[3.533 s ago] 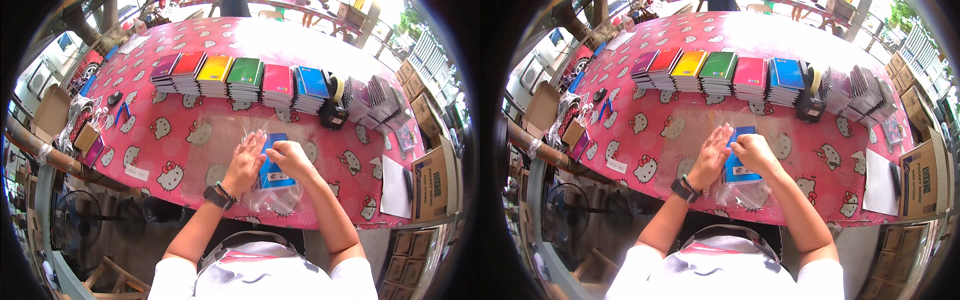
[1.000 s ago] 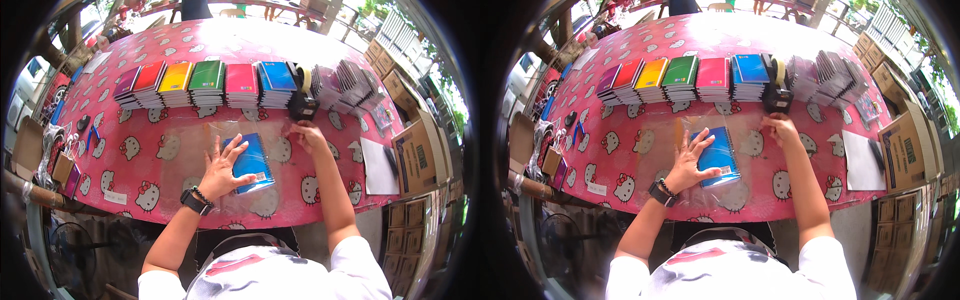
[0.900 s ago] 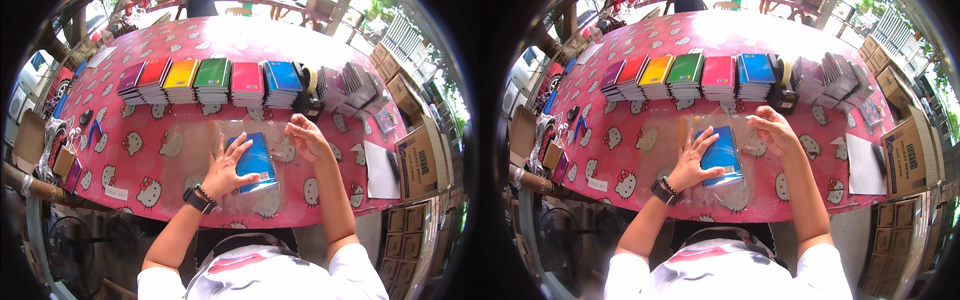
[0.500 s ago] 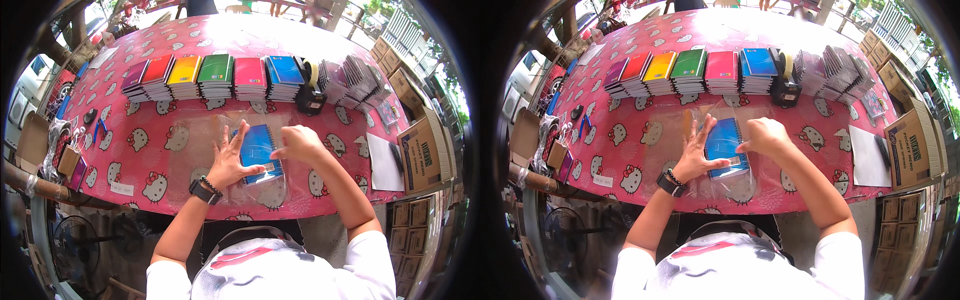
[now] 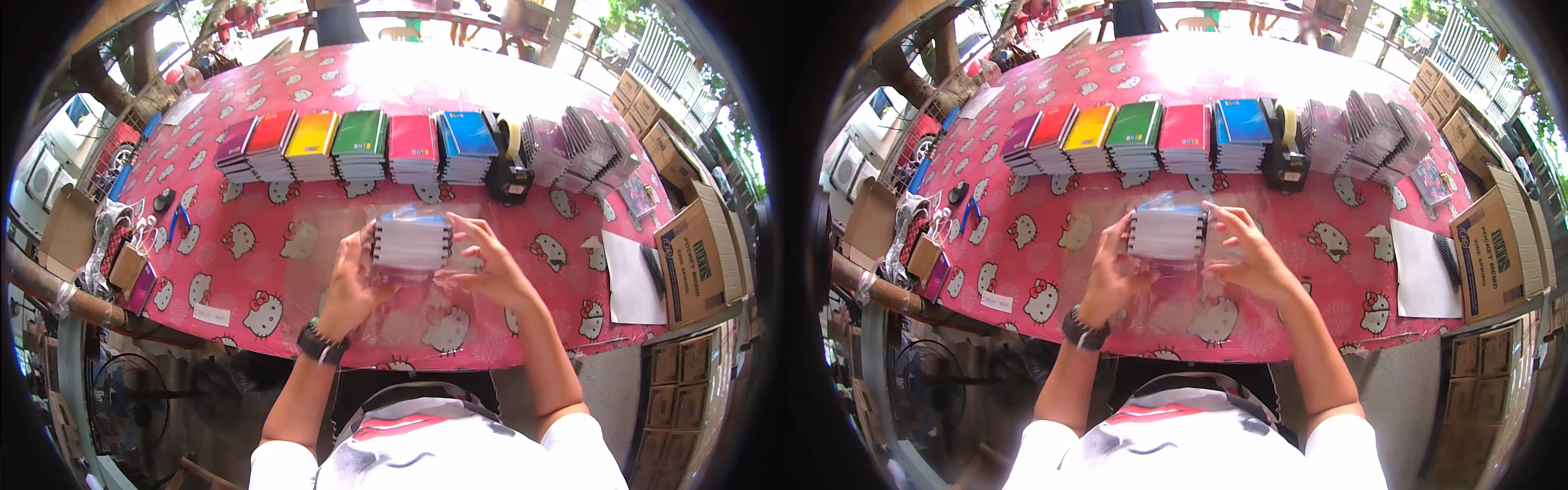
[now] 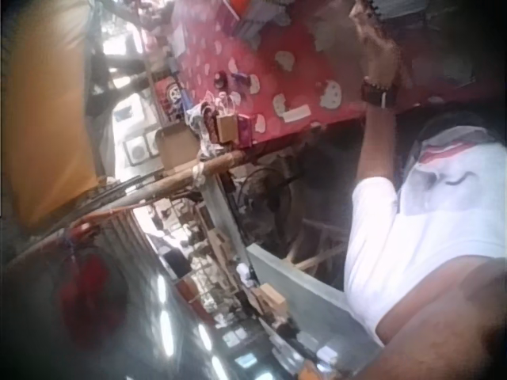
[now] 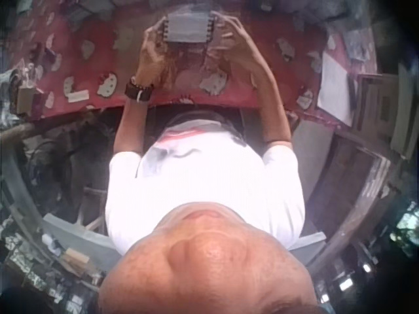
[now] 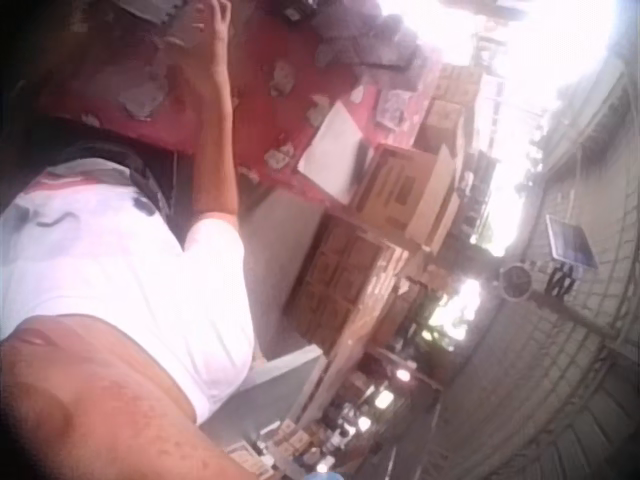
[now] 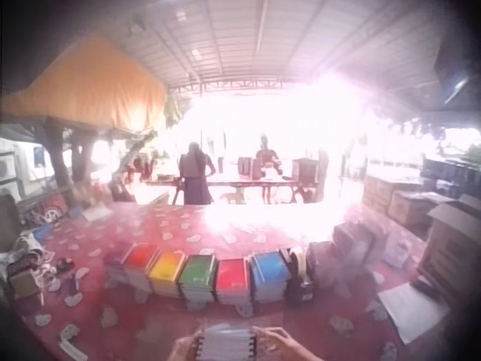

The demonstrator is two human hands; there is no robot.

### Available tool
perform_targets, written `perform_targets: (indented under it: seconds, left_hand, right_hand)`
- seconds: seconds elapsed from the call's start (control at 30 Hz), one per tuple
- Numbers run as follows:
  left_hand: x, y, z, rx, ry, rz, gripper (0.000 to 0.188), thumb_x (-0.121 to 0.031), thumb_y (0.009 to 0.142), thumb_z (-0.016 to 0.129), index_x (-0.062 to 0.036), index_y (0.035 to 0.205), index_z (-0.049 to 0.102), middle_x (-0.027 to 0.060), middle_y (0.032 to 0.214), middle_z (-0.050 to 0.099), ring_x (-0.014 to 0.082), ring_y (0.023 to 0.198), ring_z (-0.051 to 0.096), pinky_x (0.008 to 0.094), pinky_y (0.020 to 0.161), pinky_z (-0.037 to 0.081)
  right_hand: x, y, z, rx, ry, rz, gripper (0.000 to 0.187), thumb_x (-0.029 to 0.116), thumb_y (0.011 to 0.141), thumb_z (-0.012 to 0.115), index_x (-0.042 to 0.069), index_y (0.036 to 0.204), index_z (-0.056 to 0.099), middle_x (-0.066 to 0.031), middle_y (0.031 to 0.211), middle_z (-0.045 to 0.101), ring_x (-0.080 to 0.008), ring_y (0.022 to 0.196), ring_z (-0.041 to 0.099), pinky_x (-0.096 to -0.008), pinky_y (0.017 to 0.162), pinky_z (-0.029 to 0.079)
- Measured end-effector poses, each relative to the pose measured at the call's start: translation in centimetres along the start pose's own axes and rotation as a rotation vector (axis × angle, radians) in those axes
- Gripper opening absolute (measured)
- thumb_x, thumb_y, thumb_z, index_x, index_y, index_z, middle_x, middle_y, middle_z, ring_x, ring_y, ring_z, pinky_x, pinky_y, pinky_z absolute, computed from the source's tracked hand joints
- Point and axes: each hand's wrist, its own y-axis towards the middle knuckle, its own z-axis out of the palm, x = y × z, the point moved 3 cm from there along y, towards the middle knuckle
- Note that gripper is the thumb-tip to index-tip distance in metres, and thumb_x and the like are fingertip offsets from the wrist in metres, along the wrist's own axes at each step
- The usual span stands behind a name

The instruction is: The person places a spiral notebook into a clear plastic bag and applies tape from a dispenser to seal the package. They then collect several notebooks of different colors, stack them together, and place the stack inside a larger clear plastic bag.

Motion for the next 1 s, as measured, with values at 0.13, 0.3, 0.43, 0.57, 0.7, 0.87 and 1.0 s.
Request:
perform_targets:
  seconds: [0.13,0.3,0.43,0.57,0.7,0.87,1.0]
  left_hand:
    - [2.4,4.9,1.7,-0.021,-0.292,0.017,0.089,-0.012,0.061,0.085,0.0,0.131,0.031,0.0096,0.121,0.047,0.0192,0.115,0.046,0.0332,0.097,0.041]
    - [-0.3,4.9,0.6,-0.042,-0.503,0.1,0.094,-0.013,0.06,0.087,-0.0029,0.13,0.025,0.0096,0.12,0.046,0.0187,0.113,0.048,0.0337,0.098,0.042]
    - [-0.6,1.6,0.9,0.029,-0.323,0.039,0.104,-0.01,0.06,0.086,-0.0039,0.137,0.016,0.0104,0.127,0.041,0.0206,0.117,0.045,0.0351,0.1,0.04]
    - [0.0,0.1,1.8,0.001,-0.753,-0.148,0.112,-0.009,0.059,0.086,-0.0089,0.142,0.01,0.0155,0.134,0.035,0.0252,0.126,0.037,0.042,0.103,0.035]
    - [-4.5,0.8,-1.4,-0.17,0.014,0.337,0.079,-0.023,0.066,0.082,-0.0103,0.131,0.039,0.0155,0.136,0.039,0.0284,0.131,0.033,0.0478,0.107,0.025]
    - [-6.5,2.0,-3.9,-0.139,0.174,0.497,0.031,-0.029,0.074,0.075,-0.0096,0.094,0.061,0.0114,0.117,0.054,0.028,0.126,0.039,0.0464,0.106,0.026]
    - [-3.8,-0.5,-5.1,-0.322,-0.021,0.298,0.023,-0.01,0.074,0.063,-0.0072,0.097,0.06,0.0115,0.109,0.059,0.0291,0.12,0.044,0.0434,0.101,0.033]
  right_hand:
    - [-3.0,4.3,1.9,-0.18,0.125,-0.033,0.087,0.013,0.063,0.083,0.011,0.137,0.037,-0.0085,0.118,0.055,-0.0232,0.108,0.054,-0.0401,0.094,0.041]
    - [1.5,4.4,1.1,-0.13,0.338,-0.108,0.08,0.001,0.064,0.081,0.005,0.133,0.04,-0.0034,0.119,0.054,-0.0138,0.112,0.05,-0.033,0.096,0.04]
    - [0.9,2.6,1.8,-0.008,0.183,-0.037,0.085,-0.001,0.062,0.081,0.01,0.136,0.039,-0.0022,0.124,0.051,-0.0145,0.115,0.047,-0.0334,0.096,0.04]
    - [-0.8,1.1,2.6,-0.132,0.241,0.002,0.086,0.006,0.062,0.083,0.01,0.135,0.04,-0.0061,0.126,0.05,-0.0177,0.119,0.044,-0.0345,0.096,0.04]
    - [0.4,-0.3,0.0,-0.191,0.022,-0.29,0.062,0.014,0.064,0.081,0.009,0.12,0.054,-0.0094,0.116,0.057,-0.0237,0.113,0.047,-0.0378,0.093,0.041]
    - [3.2,1.5,0.6,0.092,-0.257,-0.402,0.048,0.019,0.065,0.075,0.014,0.111,0.063,0.0004,0.123,0.057,-0.0275,0.12,0.04,-0.0434,0.101,0.029]
    - [3.5,1.8,0.6,0.148,-0.343,-0.437,0.051,0.02,0.063,0.076,0.012,0.112,0.064,-0.004,0.129,0.054,-0.0296,0.127,0.035,-0.0441,0.105,0.025]
